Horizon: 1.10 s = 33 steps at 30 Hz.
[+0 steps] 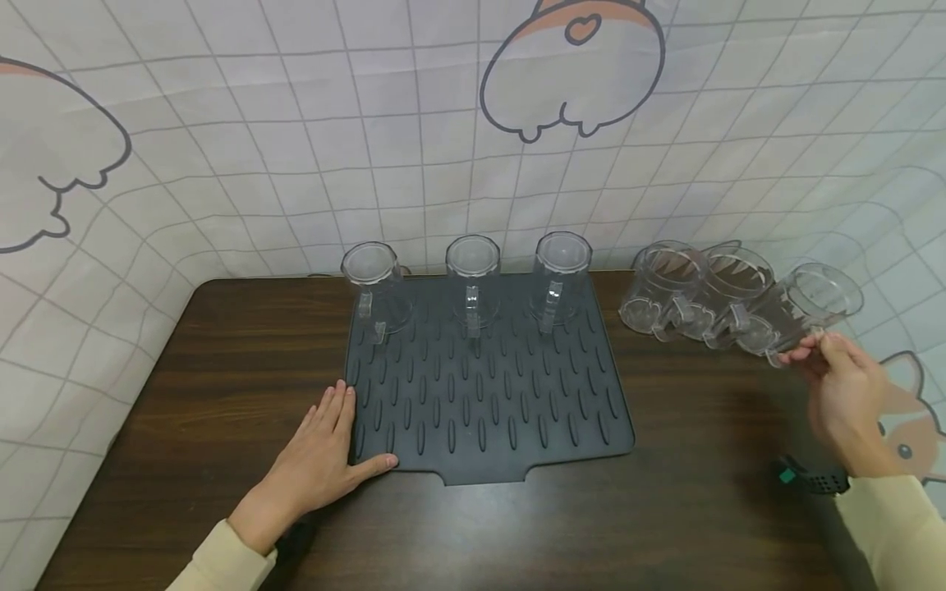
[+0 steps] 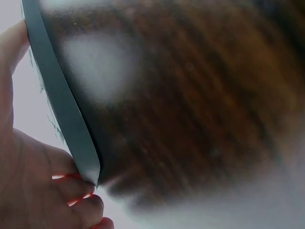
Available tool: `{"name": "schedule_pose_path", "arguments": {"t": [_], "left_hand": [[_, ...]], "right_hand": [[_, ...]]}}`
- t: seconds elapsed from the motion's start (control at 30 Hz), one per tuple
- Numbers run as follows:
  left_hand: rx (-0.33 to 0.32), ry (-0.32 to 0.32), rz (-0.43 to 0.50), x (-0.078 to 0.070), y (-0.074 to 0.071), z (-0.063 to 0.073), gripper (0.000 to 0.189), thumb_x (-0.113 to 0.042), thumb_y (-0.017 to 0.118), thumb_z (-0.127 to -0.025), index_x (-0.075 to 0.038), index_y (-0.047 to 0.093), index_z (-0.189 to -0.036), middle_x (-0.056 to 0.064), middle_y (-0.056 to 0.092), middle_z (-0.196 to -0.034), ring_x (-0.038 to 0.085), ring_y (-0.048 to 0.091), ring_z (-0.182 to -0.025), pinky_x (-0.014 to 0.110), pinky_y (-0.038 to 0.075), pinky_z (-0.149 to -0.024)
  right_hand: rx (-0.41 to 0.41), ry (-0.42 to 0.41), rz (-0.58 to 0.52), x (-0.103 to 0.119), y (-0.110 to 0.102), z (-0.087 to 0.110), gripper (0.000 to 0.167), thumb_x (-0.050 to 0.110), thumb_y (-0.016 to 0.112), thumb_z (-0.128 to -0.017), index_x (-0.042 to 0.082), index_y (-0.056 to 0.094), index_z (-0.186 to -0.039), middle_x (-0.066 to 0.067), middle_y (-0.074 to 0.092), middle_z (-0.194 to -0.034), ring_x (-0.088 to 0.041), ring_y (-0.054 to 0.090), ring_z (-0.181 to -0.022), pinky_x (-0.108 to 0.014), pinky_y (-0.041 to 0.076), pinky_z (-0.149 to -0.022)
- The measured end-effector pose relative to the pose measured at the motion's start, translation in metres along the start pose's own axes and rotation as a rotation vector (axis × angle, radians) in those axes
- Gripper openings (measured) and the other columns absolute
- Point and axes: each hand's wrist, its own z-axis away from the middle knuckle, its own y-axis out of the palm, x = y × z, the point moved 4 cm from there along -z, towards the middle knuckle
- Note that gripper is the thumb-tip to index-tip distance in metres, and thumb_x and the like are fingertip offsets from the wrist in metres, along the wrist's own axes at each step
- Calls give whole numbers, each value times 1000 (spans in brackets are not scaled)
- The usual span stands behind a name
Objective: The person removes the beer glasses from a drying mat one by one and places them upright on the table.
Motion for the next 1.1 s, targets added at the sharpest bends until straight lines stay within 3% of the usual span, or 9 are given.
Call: {"name": "schedule_pose_path", "arguments": {"t": [0.33,0.67,0.9,1.1], "left_hand": [[6,-3,-7,0,1,0,122,-81,56,-88,10,19,-161,31,14,-171,49,17,-159,66,22,-127],[6,-6,-1,0,0,0,122,-80,57,-88,10,18,-161,31,13,-171,49,16,-160,66,21,-128],[5,-3,3,1,2,-1,123,-80,57,-88,10,18,-161,31,13,-171,49,17,-159,66,20,-128],[12,-9,10,0,1,0,122,-80,57,-88,10,18,-161,31,12,-171,49,15,-160,66,19,-128]], "right_hand": [[30,-20,-72,-4,9,-5,27,3,56,-104,-11,66,-84,-13,70,-68,-21,71,-60,-28,62,-61],[193,74,-32,-6,9,-16,31,8,48,-109,-8,67,-92,-12,73,-77,-21,74,-68,-27,63,-68],[403,231,-137,-2,7,-21,35,9,39,-111,-10,67,-101,-18,76,-88,-28,77,-82,-31,62,-83],[456,263,-152,0,6,-26,37,9,37,-111,-11,66,-103,-20,77,-91,-30,78,-86,-33,63,-84]]}}
